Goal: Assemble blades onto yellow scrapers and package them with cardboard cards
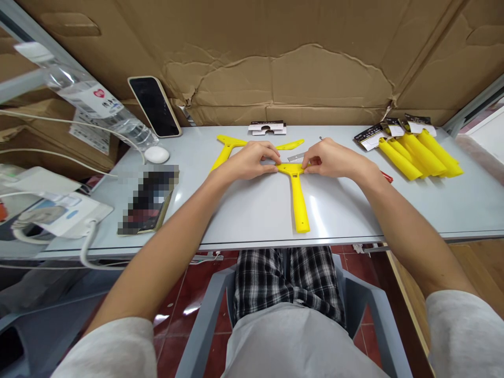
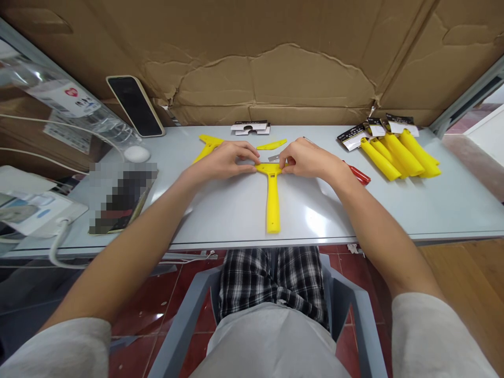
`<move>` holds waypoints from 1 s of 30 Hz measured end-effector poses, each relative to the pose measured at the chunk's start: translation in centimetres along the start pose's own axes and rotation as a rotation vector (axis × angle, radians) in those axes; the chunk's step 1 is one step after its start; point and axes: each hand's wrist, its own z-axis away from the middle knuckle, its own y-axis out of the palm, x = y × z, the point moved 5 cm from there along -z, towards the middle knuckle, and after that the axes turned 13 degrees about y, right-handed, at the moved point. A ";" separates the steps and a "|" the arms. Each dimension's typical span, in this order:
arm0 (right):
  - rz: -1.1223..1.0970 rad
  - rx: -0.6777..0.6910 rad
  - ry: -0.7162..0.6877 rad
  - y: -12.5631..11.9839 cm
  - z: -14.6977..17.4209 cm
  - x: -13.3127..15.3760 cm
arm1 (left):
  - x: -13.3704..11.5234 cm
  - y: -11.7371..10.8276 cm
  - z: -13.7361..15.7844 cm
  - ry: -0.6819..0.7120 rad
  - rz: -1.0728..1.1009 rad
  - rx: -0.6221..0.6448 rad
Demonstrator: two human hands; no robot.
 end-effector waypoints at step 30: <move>0.033 -0.047 -0.033 -0.1 -0.2 0.1 | -0.1 0.3 -0.1 0.010 -0.029 -0.053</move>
